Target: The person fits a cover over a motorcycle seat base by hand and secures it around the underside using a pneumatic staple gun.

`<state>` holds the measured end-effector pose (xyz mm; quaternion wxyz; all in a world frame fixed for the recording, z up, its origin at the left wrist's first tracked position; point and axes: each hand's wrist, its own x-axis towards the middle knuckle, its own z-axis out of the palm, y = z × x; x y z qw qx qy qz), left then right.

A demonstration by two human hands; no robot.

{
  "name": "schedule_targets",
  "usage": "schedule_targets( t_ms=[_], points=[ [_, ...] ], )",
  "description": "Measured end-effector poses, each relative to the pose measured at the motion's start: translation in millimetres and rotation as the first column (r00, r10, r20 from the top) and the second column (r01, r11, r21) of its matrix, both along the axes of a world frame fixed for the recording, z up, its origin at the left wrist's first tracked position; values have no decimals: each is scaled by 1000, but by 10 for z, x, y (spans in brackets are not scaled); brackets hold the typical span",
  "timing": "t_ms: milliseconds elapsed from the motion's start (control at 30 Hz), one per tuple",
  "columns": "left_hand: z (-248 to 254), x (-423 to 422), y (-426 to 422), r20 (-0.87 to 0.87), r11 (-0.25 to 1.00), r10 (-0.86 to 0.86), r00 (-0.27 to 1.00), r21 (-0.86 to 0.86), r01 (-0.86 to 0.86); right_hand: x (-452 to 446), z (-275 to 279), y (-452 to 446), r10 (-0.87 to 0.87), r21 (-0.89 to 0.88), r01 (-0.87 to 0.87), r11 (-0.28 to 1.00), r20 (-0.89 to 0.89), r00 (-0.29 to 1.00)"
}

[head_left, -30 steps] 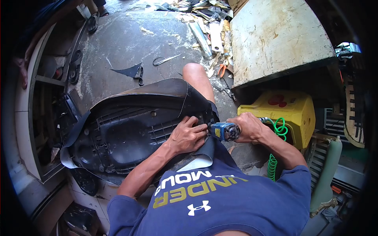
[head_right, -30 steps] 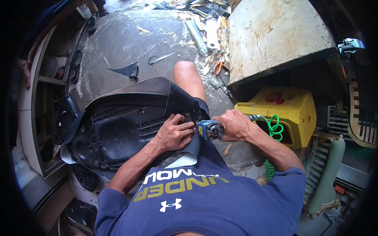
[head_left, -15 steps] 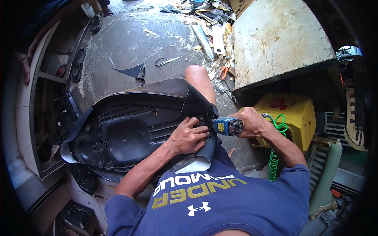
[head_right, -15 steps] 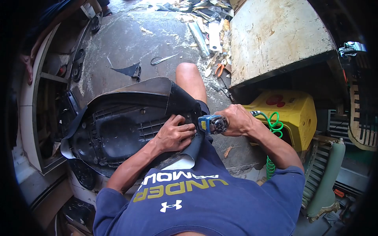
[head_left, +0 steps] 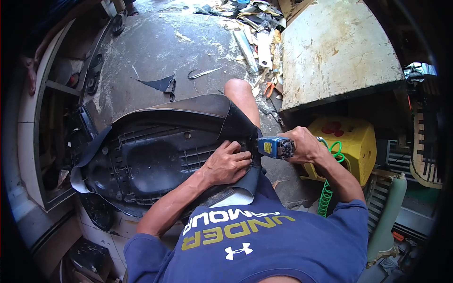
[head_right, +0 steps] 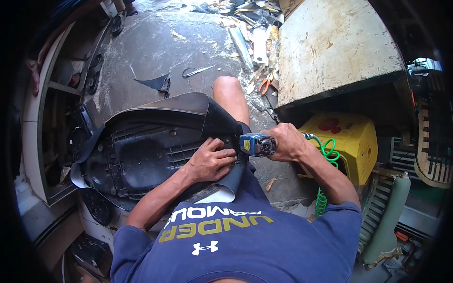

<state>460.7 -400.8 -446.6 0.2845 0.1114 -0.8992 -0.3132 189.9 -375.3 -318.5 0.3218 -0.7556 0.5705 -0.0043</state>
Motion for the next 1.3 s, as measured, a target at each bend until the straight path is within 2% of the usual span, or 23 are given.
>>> schedule_targets(
  t_ms=[467, 667, 767, 800, 867, 900, 967, 1000, 1067, 1133, 1167, 1200, 1233, 1267, 1300],
  points=[
    [-25, -21, 19, -23, 1000, -5, 1000, 1, 5, 27, -30, -124, 109, 49, -104, 993, -121, 987],
    [27, -23, 0, -16, 1000, -6, 1000, -1, 6, -1, 9, -98, 121, 2, -122, 993, -115, 986],
    [24, -25, 7, -27, 1000, 9, 1000, -26, -10, -120, 5, -20, -126, -82, 143, 986, 185, 975],
    [24, -27, -2, -26, 1000, 11, 1000, -28, -12, -164, -60, 32, -124, -84, 141, 986, 186, 975],
    [35, -29, -11, -22, 999, 5, 1000, 35, -4, -293, -338, 231, -412, -233, 464, 854, 240, 879],
    [49, -23, -27, -19, 1000, -1, 1000, 29, 1, -376, -616, 357, -527, -216, 613, 760, 349, 775],
    [105, 3, -54, -46, 989, -3, 999, 149, 9, -486, -1049, 578, -728, -173, 762, 624, 227, 647],
    [184, 69, -60, -42, 989, 0, 999, 148, 6, -525, -1292, 689, -810, -125, 820, 558, 134, 571],
    [459, 323, -150, 31, 940, -44, 999, 341, 31, -419, -1695, 876, -833, -81, 840, 536, 112, 542],
    [723, 795, -258, 87, 919, 69, 994, 381, -97, -500, -2273, 1155, -810, 3, 810, 586, -31, 586],
    [839, 1083, -322, 135, 900, 207, 969, 361, -243, -503, -2576, 1341, -817, -32, 820, 571, -117, 565],
    [904, 1399, -368, 186, 840, 403, 896, 312, -443, -515, -2828, 1516, -827, 11, 844, 537, -189, 529],
    [929, 1736, -412, 229, 725, 610, 758, 224, -651, -466, -3000, 1685, -851, -1, 865, 502, -180, 493],
    [849, 2139, -419, 222, 542, 796, 563, 150, -827, -415, -3118, 1813, -873, -16, 885, 466, -167, 457],
    [685, 2644, -413, 220, 316, 923, 317, 39, -948, -375, -3189, 1909, -874, 24, 905, 424, -252, 416]
  ],
)
